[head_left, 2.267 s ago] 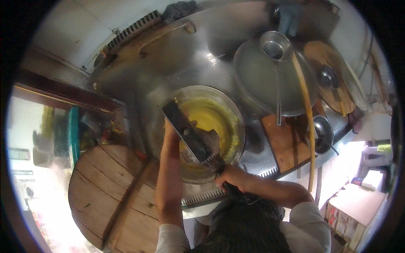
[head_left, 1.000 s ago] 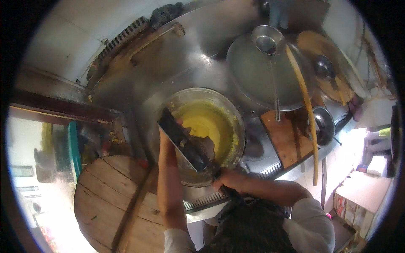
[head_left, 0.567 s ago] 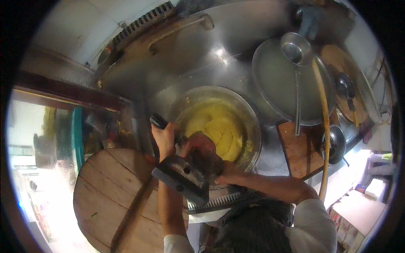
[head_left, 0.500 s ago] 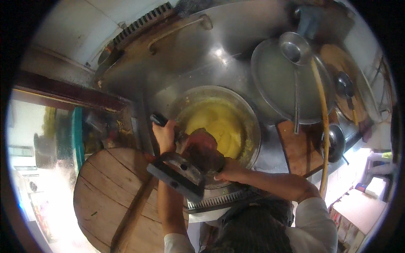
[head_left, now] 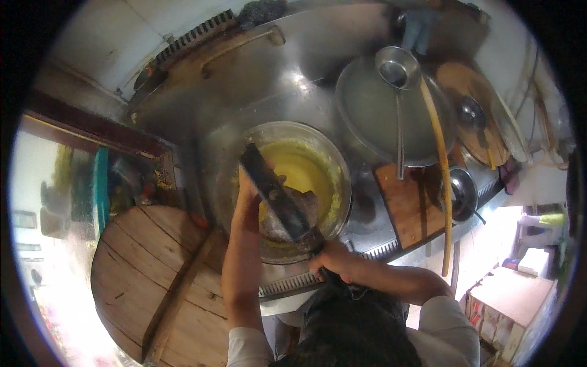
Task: The person uses a handheld electric mixer to blend a yellow mixture in a large metal bowl. They hold the mixer with both hands, moving it around the bowl to ensure the contents are thoroughly combined. The person occasionally uses a wooden spatula to scrape the sides of the bowl and assist in the mixing process.
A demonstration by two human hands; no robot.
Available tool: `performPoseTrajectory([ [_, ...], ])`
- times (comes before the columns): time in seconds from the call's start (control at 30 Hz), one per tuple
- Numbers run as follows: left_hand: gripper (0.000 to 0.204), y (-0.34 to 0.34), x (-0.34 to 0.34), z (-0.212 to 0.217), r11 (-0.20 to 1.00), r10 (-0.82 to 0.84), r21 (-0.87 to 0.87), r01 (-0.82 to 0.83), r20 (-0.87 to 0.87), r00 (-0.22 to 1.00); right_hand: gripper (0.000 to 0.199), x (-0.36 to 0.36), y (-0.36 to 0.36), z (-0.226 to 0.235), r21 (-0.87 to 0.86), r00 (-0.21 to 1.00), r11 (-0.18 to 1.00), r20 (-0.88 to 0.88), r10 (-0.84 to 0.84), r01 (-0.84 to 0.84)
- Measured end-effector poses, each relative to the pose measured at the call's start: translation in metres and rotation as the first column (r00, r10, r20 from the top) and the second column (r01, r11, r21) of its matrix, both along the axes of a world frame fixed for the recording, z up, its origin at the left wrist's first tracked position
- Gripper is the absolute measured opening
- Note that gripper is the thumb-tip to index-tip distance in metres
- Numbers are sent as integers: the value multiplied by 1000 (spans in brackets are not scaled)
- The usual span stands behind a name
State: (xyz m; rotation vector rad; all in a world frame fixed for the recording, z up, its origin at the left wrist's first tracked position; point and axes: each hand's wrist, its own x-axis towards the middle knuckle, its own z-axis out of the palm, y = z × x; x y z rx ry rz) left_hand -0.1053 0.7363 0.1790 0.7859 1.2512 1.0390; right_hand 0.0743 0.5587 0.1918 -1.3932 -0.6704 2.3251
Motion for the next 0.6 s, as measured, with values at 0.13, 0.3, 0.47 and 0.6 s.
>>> performPoseTrajectory([
  [0.13,21,7,-43,-48,912,56,371,174,-533,844,8,-16,1,-32,27,993,999,-114,33,-30],
  [0.3,25,11,-66,-26,922,333,328,-208,-392,858,11,-31,32,-58,279,976,937,5,219,-212],
  [0.47,22,17,-66,7,902,414,265,-341,-308,857,11,-38,71,-49,331,945,887,171,279,-322],
  [0.6,18,23,-58,8,916,388,232,-327,-311,867,11,-32,72,-55,330,915,869,293,276,-368],
])
